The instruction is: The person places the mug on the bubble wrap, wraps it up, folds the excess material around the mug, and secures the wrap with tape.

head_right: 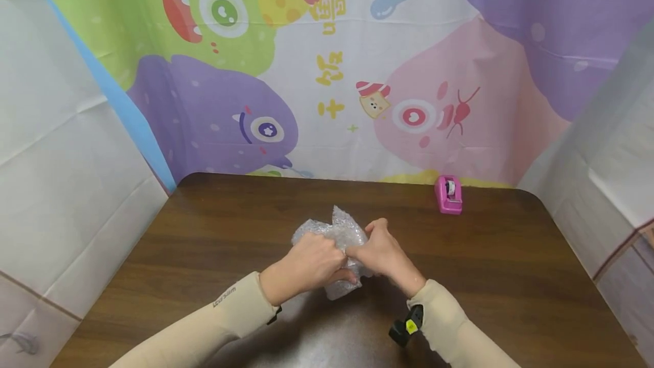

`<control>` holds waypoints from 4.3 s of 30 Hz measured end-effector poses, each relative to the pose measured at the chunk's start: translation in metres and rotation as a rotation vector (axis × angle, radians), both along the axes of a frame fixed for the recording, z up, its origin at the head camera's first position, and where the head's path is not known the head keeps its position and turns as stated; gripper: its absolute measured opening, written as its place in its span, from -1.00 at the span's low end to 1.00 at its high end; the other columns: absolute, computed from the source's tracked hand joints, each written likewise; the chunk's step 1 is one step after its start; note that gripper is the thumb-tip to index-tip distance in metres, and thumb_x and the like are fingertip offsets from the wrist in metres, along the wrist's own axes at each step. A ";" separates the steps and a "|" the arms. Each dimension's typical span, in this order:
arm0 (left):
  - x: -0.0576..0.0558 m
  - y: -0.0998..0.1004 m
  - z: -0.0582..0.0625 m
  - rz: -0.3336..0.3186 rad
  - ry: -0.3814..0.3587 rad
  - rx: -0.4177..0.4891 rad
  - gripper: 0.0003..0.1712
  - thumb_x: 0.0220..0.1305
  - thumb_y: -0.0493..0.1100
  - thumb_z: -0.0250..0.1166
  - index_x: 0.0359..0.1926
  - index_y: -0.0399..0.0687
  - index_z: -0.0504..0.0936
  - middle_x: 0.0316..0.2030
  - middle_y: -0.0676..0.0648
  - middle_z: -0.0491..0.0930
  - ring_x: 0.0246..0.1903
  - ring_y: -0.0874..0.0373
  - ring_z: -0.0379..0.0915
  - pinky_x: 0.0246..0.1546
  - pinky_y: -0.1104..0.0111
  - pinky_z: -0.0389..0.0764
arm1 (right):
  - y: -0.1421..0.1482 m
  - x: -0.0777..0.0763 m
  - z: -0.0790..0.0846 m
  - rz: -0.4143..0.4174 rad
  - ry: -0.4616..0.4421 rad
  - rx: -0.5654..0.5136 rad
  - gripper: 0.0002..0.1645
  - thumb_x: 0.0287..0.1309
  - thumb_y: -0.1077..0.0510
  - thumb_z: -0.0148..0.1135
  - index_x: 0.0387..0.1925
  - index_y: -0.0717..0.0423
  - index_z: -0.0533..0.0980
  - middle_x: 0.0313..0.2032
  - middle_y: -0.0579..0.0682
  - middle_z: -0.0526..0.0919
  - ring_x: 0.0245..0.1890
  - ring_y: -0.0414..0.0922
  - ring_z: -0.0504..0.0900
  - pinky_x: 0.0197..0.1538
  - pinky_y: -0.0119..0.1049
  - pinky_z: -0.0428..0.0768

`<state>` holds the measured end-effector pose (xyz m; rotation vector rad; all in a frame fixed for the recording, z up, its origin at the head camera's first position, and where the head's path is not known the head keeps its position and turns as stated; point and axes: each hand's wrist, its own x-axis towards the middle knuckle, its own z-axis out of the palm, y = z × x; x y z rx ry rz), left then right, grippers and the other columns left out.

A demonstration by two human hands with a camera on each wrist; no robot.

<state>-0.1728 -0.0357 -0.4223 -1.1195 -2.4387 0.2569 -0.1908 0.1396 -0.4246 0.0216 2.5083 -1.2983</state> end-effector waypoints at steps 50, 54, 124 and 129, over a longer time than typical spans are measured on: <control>0.003 -0.049 -0.012 0.280 -0.454 0.896 -0.61 0.17 0.02 0.54 -0.20 -0.22 0.78 -0.37 -0.09 0.74 -0.46 0.20 0.65 -0.42 0.49 0.60 | 0.020 -0.033 -0.004 0.216 0.431 0.002 -0.85 0.27 0.16 0.36 -0.16 0.08 0.74 -0.21 0.02 0.80 -0.25 -0.13 0.69 -0.20 -0.27 0.64; -0.004 -0.050 -0.007 0.283 -0.509 0.852 -0.62 0.15 -0.02 0.55 -0.16 -0.24 0.79 -0.31 -0.14 0.76 -0.40 0.14 0.70 -0.40 0.45 0.64 | 0.025 -0.024 -0.002 0.245 0.409 -0.001 -0.91 0.24 0.15 0.39 -0.26 0.06 0.75 -0.30 -0.02 0.78 -0.33 -0.17 0.67 -0.29 -0.33 0.65; 0.039 0.017 0.006 0.067 -0.348 0.392 -0.83 0.08 -0.26 0.54 -0.30 -0.07 0.71 -0.30 0.02 0.70 -0.29 0.20 0.67 -0.30 0.49 0.66 | -0.021 -0.081 0.046 0.918 0.404 0.354 -0.75 0.27 0.33 0.26 -0.16 0.01 0.75 -0.18 -0.13 0.79 -0.13 -0.15 0.71 -0.06 -0.25 0.68; 0.034 0.006 0.008 0.027 -0.449 0.413 -0.78 0.08 -0.35 0.49 -0.21 -0.09 0.76 -0.30 0.04 0.71 -0.26 0.28 0.64 -0.23 0.55 0.63 | -0.011 -0.082 0.044 0.878 0.372 0.372 -0.76 0.31 0.32 0.25 -0.15 0.01 0.75 -0.17 -0.12 0.79 -0.23 -0.22 0.68 -0.15 -0.29 0.67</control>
